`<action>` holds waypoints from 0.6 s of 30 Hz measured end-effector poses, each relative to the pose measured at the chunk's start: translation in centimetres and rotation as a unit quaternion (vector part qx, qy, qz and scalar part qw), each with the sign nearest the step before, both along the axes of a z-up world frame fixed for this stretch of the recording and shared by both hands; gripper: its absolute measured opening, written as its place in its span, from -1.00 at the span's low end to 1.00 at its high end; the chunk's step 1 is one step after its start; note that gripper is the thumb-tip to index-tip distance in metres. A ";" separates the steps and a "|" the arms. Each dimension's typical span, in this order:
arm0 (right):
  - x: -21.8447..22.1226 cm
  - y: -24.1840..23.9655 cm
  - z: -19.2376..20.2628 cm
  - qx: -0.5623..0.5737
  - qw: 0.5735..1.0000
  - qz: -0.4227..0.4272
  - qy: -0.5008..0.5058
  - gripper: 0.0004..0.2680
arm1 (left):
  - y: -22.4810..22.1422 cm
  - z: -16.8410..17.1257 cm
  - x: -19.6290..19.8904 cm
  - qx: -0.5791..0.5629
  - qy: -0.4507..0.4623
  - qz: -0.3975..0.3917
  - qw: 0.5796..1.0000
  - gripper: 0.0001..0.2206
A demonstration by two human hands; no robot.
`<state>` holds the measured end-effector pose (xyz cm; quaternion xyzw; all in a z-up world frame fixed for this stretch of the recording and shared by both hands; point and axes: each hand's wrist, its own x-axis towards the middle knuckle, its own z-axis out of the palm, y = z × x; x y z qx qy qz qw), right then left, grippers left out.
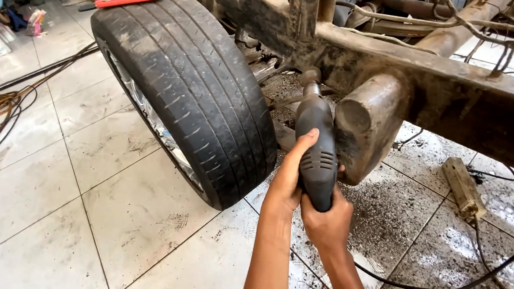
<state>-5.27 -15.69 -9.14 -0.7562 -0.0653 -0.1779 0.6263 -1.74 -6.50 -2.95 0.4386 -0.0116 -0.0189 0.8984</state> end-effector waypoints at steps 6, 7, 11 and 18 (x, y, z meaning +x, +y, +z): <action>0.4 0.3 0.2 -0.007 1.000 -0.004 -0.022 -0.76 | 0.0 0.7 -0.3 0.017 -0.011 0.019 1.000 -0.42; 0.5 0.5 0.2 -0.008 1.000 -0.002 -0.024 -0.76 | 0.2 0.5 0.0 0.016 -0.012 0.020 1.000 -0.42; 0.6 1.0 0.1 0.000 1.000 -0.010 -0.016 -0.75 | 0.5 -0.1 0.5 0.028 -0.003 0.024 0.999 -0.43; 0.9 1.3 -0.6 -0.007 1.000 -0.028 -0.005 -0.76 | 1.0 -0.9 1.2 0.039 -0.006 0.030 0.999 -0.46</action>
